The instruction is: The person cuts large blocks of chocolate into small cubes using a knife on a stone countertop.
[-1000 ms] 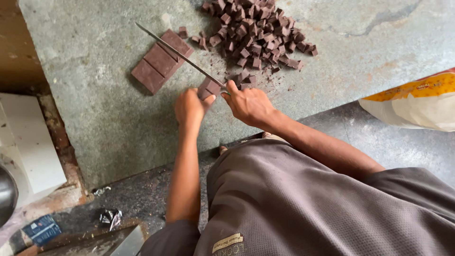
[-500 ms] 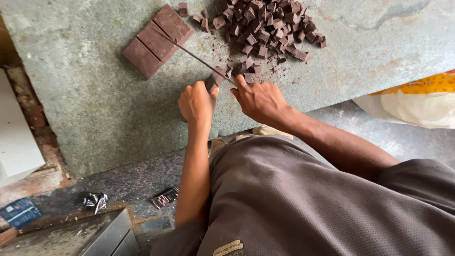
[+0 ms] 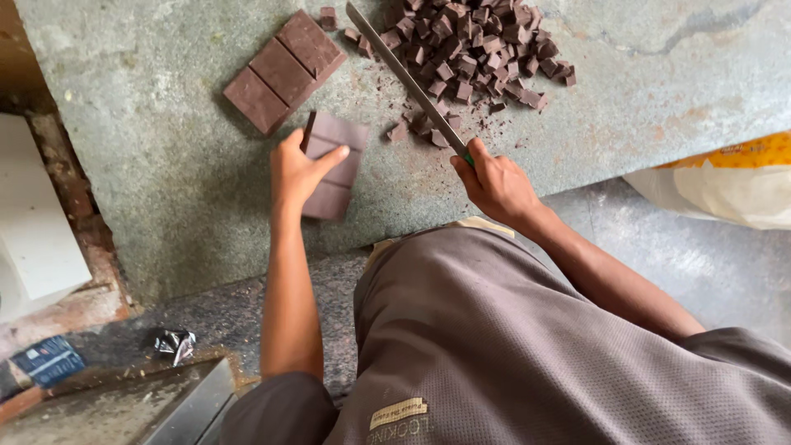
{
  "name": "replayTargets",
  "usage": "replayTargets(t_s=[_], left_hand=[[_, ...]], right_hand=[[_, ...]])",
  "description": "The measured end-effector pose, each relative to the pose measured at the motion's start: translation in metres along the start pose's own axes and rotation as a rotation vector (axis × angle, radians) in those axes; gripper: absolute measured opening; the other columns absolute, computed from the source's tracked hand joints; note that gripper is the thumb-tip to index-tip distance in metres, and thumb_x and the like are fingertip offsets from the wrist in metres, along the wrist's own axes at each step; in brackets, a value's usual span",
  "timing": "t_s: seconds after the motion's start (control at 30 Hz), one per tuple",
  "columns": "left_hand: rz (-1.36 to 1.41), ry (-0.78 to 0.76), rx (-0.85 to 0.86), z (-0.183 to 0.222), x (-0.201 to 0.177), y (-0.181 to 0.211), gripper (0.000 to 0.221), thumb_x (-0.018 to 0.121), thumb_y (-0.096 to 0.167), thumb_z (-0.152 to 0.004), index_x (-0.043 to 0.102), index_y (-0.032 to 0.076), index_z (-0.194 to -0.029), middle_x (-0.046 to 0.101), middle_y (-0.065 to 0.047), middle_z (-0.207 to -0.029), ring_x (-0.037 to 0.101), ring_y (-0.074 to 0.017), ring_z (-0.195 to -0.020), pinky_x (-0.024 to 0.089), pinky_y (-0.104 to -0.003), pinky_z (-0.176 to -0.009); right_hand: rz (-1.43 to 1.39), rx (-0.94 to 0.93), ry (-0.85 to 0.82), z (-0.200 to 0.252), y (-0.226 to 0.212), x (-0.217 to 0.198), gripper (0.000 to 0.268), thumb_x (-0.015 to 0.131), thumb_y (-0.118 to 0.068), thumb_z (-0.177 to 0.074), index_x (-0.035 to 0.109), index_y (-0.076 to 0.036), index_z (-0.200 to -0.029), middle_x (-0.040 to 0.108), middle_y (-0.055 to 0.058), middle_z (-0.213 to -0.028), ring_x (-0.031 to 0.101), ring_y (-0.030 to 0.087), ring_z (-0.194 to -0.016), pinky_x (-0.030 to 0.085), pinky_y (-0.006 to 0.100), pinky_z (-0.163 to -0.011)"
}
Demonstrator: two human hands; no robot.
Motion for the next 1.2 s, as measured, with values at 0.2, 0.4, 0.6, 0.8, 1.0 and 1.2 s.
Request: replayTargets(t_s=[0.2, 0.4, 0.6, 0.8, 1.0, 1.2], left_hand=[[-0.449, 0.068, -0.112, 0.004, 0.007, 0.008, 0.087, 0.100, 0.041, -0.060, 0.065, 0.001, -0.129, 0.064, -0.024, -0.133, 0.061, -0.0411, -0.115, 0.052, -0.054, -0.089], [-0.493, 0.074, 0.394, -0.010, 0.111, 0.077, 0.057, 0.090, 0.038, -0.074, 0.073, 0.005, -0.117, 0.072, -0.013, -0.120, 0.062, -0.0315, -0.114, 0.041, -0.048, -0.108], [-0.464, -0.057, 0.243, -0.025, 0.158, 0.076, 0.021, 0.079, 0.025, -0.093, 0.079, 0.010, -0.106, 0.076, -0.012, -0.108, 0.069, -0.0294, -0.105, 0.053, -0.045, -0.094], [-0.403, -0.098, 0.323, -0.027, 0.159, 0.073, 0.037, 0.087, 0.026, -0.080, 0.076, 0.003, -0.107, 0.074, -0.017, -0.101, 0.070, -0.0309, -0.091, 0.058, -0.043, -0.078], [-0.499, -0.106, 0.224, -0.016, 0.178, 0.068, 0.033, 0.086, 0.017, -0.083, 0.073, -0.001, -0.107, 0.073, -0.014, -0.100, 0.070, -0.0250, -0.089, 0.058, -0.040, -0.077], [-0.366, -0.098, 0.153, -0.021, 0.180, 0.056, 0.046, 0.087, 0.013, -0.077, 0.069, -0.001, -0.117, 0.072, -0.016, -0.106, 0.071, -0.0268, -0.086, 0.060, -0.037, -0.072]], right_hand=[[0.006, 0.080, 0.085, 0.015, 0.016, -0.004, 0.032, 0.055, -0.035, -0.108, 0.047, -0.004, -0.109, 0.061, 0.022, -0.058, 0.061, 0.047, -0.055, 0.045, 0.058, -0.051], [0.064, 0.113, 0.108, 0.016, 0.032, -0.006, 0.033, 0.054, -0.037, -0.109, 0.048, -0.004, -0.107, 0.061, 0.023, -0.058, 0.062, 0.048, -0.054, 0.047, 0.058, -0.050], [0.200, 0.051, 0.080, 0.021, 0.043, 0.007, 0.035, 0.050, -0.040, -0.109, 0.048, -0.005, -0.108, 0.060, 0.022, -0.055, 0.063, 0.046, -0.051, 0.046, 0.057, -0.047], [0.243, 0.084, -0.052, 0.021, 0.042, 0.018, 0.037, 0.045, -0.041, -0.110, 0.046, -0.005, -0.113, 0.058, 0.018, -0.052, 0.058, 0.041, -0.044, 0.043, 0.054, -0.041], [0.272, 0.103, -0.098, 0.024, 0.046, 0.017, 0.036, 0.041, -0.040, -0.112, 0.045, -0.004, -0.112, 0.057, 0.016, -0.051, 0.057, 0.036, -0.040, 0.041, 0.051, -0.037], [0.280, 0.031, -0.103, 0.034, 0.054, 0.003, 0.034, 0.044, -0.038, -0.111, 0.046, -0.003, -0.111, 0.053, 0.013, -0.048, 0.051, 0.033, -0.037, 0.038, 0.049, -0.037]])
Point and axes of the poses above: each hand's wrist, its own z-axis away from the middle knuckle, its own x-axis out of the palm, y = z × x, the point moved 4 cm from there along -z, towards the middle knuckle
